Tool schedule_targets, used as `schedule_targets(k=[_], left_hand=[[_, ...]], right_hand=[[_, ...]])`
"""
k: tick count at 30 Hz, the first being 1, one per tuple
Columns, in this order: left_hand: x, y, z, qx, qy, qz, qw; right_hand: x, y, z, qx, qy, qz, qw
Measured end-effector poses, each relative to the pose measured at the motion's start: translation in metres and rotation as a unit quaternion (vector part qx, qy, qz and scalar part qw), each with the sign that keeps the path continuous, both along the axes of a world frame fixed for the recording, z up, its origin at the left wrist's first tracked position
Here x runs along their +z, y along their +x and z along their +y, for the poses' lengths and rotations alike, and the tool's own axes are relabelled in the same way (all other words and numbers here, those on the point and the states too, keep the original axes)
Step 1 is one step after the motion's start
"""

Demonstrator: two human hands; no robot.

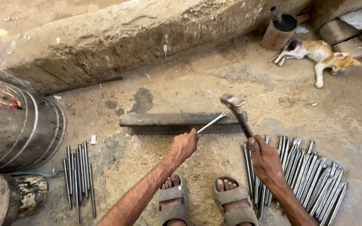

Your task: The person uses a hammer to repeatedly strike the end of metal rods placed on a stone anvil, shaping them into pointed tips. Finished rods are set aside in a pile while new rods are picked from a separate stack.

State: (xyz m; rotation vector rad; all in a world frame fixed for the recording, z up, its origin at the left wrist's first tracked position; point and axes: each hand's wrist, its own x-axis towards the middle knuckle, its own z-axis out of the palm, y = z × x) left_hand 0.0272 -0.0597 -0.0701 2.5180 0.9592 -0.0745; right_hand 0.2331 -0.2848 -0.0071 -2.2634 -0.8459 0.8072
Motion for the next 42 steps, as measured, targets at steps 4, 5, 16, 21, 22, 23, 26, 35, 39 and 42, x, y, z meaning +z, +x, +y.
schedule_targets(k=[4,5,16,21,22,23,26,35,39,42], left_hand=[[-0.005,-0.004,0.001,0.003,-0.016,0.009,1.000],[-0.004,-0.005,0.001,-0.001,0.000,-0.006,1.000],[-0.004,-0.006,-0.001,0.015,-0.024,-0.003,1.000],[0.006,-0.003,0.000,-0.001,0.000,-0.004,1.000],[0.008,-0.003,-0.001,-0.010,0.005,0.001,1.000],[0.010,-0.002,0.000,-0.004,0.006,0.005,1.000],[0.009,-0.003,-0.003,-0.007,-0.012,0.021,1.000],[-0.005,-0.001,0.002,-0.009,0.037,-0.026,0.999],[-0.012,-0.004,0.001,-0.014,0.034,-0.019,0.999],[-0.015,-0.006,-0.001,-0.004,0.007,-0.003,1.000]], right_hand=[[-0.004,-0.015,0.009,-0.006,0.131,-0.026,0.991],[-0.005,-0.017,0.012,-0.008,0.157,-0.027,0.987],[0.011,-0.009,0.012,-0.011,0.028,-0.052,0.998],[0.004,-0.006,0.018,0.061,-0.144,-0.031,0.987],[0.003,-0.003,0.017,0.048,-0.149,-0.013,0.988],[0.001,-0.001,0.017,0.039,-0.153,0.004,0.987],[-0.001,0.004,0.010,-0.009,-0.081,-0.004,0.997],[0.002,-0.004,0.016,0.124,-0.164,-0.059,0.977],[0.000,-0.007,0.015,0.041,-0.037,-0.064,0.996],[-0.006,-0.008,0.014,0.037,-0.081,-0.042,0.995]])
